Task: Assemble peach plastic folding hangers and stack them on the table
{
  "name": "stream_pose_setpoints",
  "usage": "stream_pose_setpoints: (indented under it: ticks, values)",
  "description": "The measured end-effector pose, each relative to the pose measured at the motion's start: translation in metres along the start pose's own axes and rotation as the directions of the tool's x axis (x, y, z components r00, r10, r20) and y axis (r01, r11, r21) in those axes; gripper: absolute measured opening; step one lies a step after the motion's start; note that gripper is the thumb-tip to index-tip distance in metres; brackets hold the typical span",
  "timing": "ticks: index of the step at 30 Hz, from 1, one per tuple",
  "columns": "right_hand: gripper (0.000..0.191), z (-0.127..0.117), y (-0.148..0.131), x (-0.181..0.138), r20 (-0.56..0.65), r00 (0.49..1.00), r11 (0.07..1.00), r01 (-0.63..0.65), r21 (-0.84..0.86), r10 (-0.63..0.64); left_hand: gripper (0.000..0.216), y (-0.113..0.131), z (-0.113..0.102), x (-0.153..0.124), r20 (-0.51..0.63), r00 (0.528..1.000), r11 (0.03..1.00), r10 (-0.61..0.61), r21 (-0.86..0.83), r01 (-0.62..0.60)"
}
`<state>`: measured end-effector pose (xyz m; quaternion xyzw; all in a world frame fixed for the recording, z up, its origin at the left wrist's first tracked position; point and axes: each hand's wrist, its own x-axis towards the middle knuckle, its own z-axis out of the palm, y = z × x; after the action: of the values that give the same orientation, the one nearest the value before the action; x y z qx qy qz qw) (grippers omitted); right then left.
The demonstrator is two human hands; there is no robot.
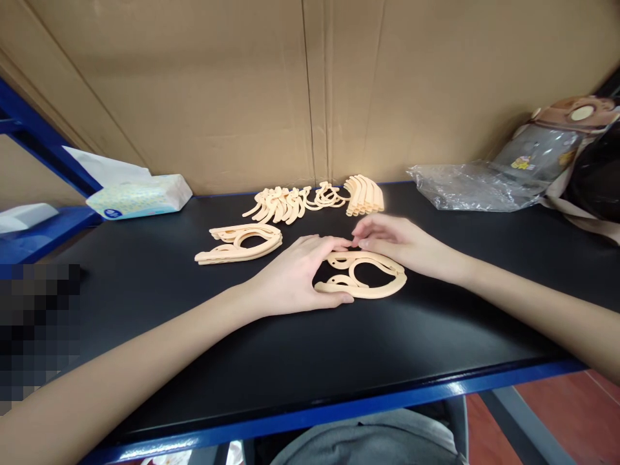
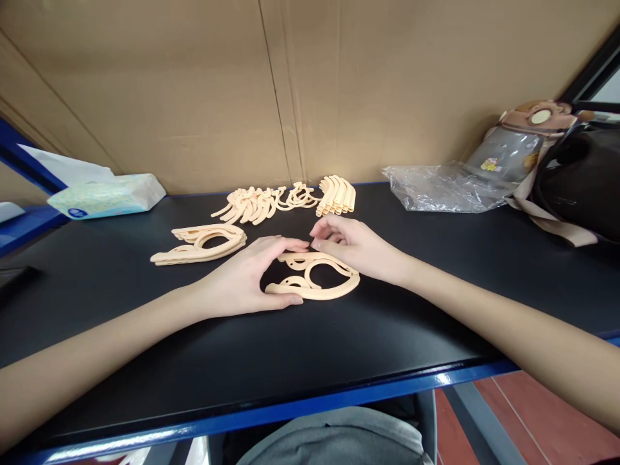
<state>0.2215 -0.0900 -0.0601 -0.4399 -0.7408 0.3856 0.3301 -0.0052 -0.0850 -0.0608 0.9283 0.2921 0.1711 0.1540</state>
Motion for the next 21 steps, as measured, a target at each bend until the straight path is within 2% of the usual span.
stream_pose_setpoints:
  ticks: [5,8,12,21]
  values:
    - [0.027,-0.008,0.002,0.003,-0.003,0.998,0.995,-0.058,-0.082,0.058,0.056,-0.001,-0.001,0.001,-0.192,0.979,0.98,0.068,0.196,-0.029]
    - [0.032,-0.012,0.001,0.004,0.014,0.997,0.996,-0.07,-0.06,0.071,0.054,-0.004,-0.003,0.002,-0.253,0.963,0.966,0.094,0.256,-0.028]
    - [0.038,-0.013,0.0,0.005,0.063,0.996,0.998,-0.065,0.013,0.064,0.057,-0.007,-0.005,0.001,-0.244,0.963,0.964,0.113,0.261,-0.047]
    - [0.04,-0.013,-0.002,0.005,0.084,0.995,0.997,-0.063,0.042,0.059,0.059,-0.006,-0.005,0.0,-0.218,0.969,0.97,0.117,0.235,-0.065]
